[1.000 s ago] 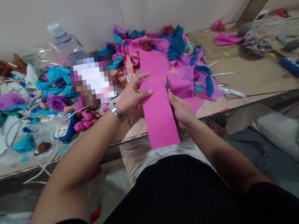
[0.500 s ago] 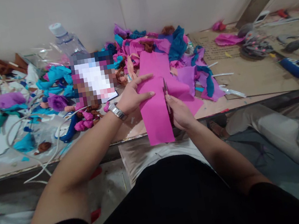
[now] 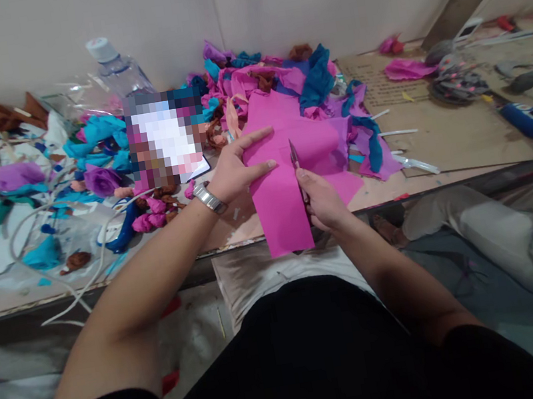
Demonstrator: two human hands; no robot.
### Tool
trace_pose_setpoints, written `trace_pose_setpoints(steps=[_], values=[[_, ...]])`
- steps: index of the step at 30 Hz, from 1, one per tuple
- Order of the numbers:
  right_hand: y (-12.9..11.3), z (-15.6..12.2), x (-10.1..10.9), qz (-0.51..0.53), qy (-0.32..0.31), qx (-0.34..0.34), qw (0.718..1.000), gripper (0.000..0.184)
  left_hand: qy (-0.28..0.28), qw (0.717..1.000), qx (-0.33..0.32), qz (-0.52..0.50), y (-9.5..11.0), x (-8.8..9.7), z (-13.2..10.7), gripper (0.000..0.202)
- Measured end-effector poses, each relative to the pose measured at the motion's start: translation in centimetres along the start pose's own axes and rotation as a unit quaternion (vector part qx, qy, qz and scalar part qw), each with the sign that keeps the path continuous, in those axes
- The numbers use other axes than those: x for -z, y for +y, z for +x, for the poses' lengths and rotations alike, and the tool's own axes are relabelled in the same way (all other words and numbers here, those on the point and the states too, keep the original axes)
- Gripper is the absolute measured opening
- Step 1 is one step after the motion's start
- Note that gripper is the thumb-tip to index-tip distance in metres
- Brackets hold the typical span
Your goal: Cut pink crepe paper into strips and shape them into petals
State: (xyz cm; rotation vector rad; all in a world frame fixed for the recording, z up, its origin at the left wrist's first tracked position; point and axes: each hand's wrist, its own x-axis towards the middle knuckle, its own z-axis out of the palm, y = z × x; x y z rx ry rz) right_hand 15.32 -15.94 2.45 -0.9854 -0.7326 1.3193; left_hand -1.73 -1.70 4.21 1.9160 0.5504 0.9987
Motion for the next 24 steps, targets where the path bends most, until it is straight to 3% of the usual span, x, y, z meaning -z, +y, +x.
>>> trace_pose_setpoints(steps=[24], values=[[0.06, 0.16, 0.18, -0.031, -0.002, -0.004, 1.000, 0.060, -0.012, 1.000, -0.002, -0.003, -0.08, 0.09, 0.01, 0.082]])
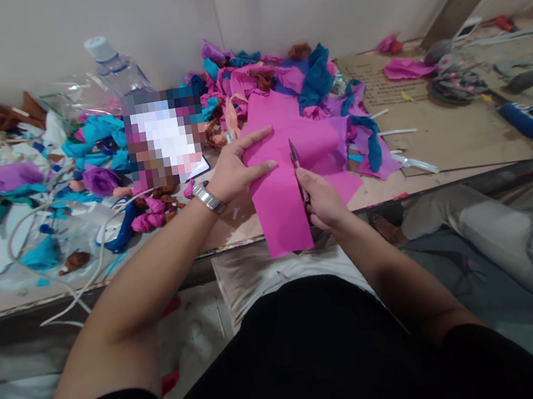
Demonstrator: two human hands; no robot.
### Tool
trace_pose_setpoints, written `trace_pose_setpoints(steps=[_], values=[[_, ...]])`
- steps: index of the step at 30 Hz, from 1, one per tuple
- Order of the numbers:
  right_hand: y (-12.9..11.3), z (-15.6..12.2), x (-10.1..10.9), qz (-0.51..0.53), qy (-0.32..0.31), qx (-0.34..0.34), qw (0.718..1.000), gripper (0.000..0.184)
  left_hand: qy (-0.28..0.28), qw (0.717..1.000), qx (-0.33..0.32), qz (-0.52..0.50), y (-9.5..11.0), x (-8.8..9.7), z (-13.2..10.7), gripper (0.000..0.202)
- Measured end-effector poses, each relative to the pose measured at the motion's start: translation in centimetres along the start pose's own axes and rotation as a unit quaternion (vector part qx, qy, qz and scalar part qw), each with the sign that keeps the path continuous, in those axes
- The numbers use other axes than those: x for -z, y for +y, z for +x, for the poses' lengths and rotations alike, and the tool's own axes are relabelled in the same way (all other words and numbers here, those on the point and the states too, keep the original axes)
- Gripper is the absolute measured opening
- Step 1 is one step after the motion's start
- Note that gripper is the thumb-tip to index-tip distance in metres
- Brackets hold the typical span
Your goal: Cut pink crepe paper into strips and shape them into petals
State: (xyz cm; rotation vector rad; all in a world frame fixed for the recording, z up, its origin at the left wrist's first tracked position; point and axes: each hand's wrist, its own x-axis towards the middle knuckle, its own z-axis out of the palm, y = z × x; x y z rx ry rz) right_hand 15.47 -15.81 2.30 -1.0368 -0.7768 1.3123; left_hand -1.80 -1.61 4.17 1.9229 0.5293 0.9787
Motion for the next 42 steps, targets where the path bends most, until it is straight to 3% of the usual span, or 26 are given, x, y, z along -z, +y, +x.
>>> trace_pose_setpoints(steps=[25, 42], values=[[-0.1, 0.1, -0.3, 0.033, -0.026, 0.011, 0.999, 0.054, 0.003, 0.999, -0.031, 0.029, -0.7, 0.2, 0.1, 0.082], [-0.1, 0.2, 0.2, 0.047, 0.038, 0.004, 0.998, 0.057, -0.049, 0.997, -0.041, 0.042, 0.4, -0.4, -0.1, 0.098]])
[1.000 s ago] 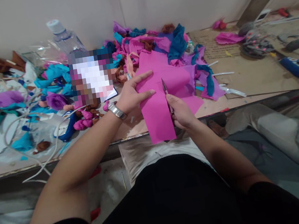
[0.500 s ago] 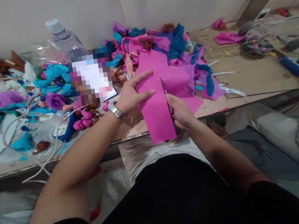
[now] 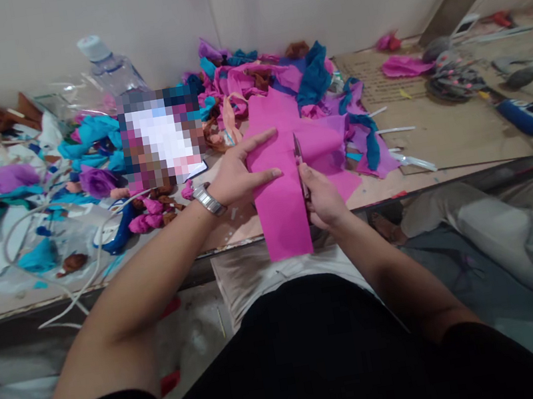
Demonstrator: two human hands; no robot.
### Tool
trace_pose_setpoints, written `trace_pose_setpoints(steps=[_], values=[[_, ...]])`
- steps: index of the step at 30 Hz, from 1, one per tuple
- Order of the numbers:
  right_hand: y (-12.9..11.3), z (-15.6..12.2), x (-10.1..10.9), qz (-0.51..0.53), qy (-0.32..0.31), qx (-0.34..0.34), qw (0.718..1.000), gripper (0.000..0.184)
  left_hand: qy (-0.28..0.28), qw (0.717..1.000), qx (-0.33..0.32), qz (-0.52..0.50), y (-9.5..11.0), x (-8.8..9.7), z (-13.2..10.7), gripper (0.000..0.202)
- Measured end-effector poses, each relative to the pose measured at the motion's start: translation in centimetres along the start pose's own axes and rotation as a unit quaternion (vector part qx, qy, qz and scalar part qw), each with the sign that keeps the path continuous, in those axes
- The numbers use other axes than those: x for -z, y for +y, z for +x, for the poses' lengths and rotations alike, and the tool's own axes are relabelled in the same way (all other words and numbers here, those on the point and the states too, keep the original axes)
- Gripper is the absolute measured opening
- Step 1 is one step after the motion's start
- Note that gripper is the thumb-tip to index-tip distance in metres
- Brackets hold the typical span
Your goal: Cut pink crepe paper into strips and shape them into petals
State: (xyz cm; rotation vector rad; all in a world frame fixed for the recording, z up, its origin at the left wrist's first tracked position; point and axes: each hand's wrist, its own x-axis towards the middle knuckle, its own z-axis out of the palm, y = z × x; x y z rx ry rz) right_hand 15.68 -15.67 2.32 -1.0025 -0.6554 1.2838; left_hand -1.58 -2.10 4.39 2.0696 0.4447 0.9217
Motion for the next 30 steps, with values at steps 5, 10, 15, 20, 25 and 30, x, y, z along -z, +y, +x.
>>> trace_pose_setpoints(steps=[5, 10, 15, 20, 25, 30], values=[[0.12, 0.09, -0.01, 0.013, 0.011, 0.000, 1.000, 0.056, -0.006, 1.000, -0.002, 0.014, 0.00, 0.04, 0.00, 0.099], [0.20, -0.02, -0.05, -0.010, -0.001, -0.004, 1.000, 0.055, -0.005, 1.000, 0.004, 0.011, 0.02, -0.02, -0.04, 0.100], [0.27, -0.04, -0.05, -0.005, -0.006, -0.010, 1.000, 0.057, 0.004, 1.000, 0.000, 0.012, -0.26, -0.02, -0.04, 0.097], [0.48, 0.01, -0.02, 0.013, -0.014, -0.011, 1.000, 0.058, 0.018, 1.000, -0.005, 0.003, -0.40, 0.01, -0.02, 0.095], [0.48, 0.06, -0.01, -0.007, -0.009, -0.018, 1.000, 0.057, 0.004, 1.000, 0.002, 0.015, 0.07, -0.08, -0.10, 0.094], [0.41, 0.16, 0.08, 0.001, 0.006, 0.000, 1.000, 0.057, 0.000, 1.000, 0.009, 0.014, 0.32, -0.29, -0.18, 0.097]])
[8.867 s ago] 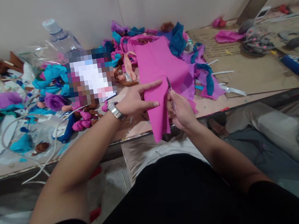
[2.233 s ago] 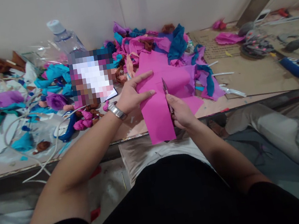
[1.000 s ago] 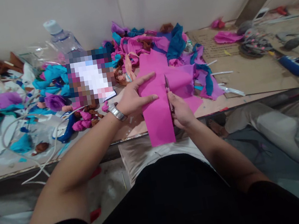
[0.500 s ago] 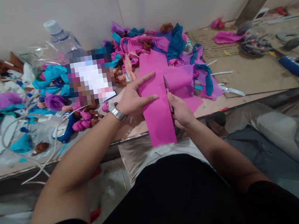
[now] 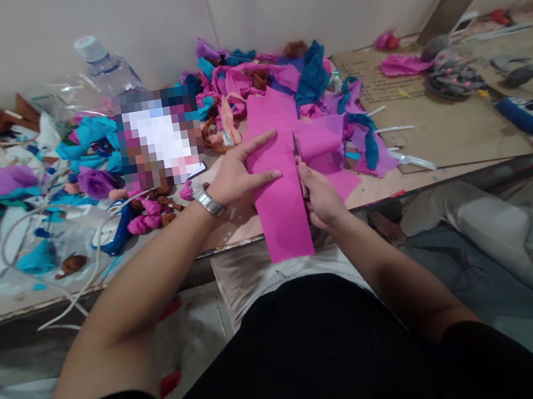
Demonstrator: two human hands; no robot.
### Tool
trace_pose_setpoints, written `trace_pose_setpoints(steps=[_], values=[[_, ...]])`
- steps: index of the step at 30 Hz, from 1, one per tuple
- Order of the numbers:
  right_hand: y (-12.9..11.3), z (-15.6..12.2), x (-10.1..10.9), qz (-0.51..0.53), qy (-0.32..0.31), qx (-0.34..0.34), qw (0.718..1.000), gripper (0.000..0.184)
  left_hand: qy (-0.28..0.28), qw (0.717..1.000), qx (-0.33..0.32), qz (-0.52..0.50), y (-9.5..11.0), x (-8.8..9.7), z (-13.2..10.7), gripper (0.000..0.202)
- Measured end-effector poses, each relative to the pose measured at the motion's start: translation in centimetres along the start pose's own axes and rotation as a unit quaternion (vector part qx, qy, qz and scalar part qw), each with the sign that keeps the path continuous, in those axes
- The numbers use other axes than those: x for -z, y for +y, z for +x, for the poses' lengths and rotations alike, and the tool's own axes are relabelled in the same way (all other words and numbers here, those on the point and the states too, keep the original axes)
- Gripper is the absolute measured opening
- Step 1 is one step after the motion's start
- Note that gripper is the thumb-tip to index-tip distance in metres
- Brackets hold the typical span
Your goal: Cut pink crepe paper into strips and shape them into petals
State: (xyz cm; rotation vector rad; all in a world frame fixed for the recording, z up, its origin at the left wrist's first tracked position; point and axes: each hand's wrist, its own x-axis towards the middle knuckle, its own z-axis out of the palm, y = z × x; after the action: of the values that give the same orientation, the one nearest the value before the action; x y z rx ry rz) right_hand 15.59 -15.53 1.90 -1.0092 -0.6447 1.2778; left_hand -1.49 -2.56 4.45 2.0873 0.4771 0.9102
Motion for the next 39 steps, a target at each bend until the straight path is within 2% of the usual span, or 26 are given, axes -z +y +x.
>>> trace_pose_setpoints(steps=[8, 21, 26, 32, 39], values=[[-0.23, -0.22, -0.12, -0.029, -0.001, -0.007, 1.000, 0.058, -0.001, 1.000, -0.007, 0.000, -0.15, -0.03, 0.03, 0.094], [-0.24, -0.15, -0.50, 0.019, -0.023, 0.014, 0.999, 0.052, -0.001, 1.000, -0.007, 0.002, -0.06, -0.03, 0.04, 0.097], [-0.20, -0.08, -0.63, 0.006, -0.007, 0.011, 1.000, 0.050, -0.002, 1.000, -0.003, -0.008, 0.17, -0.12, 0.07, 0.102], [-0.12, 0.01, -0.41, -0.008, -0.003, 0.002, 1.000, 0.056, 0.001, 1.000, -0.003, -0.019, 0.09, -0.17, 0.09, 0.100], [0.20, 0.18, 0.16, 0.002, 0.030, 0.015, 0.999, 0.059, -0.038, 0.999, -0.024, -0.018, -0.31, -0.15, 0.03, 0.104]])
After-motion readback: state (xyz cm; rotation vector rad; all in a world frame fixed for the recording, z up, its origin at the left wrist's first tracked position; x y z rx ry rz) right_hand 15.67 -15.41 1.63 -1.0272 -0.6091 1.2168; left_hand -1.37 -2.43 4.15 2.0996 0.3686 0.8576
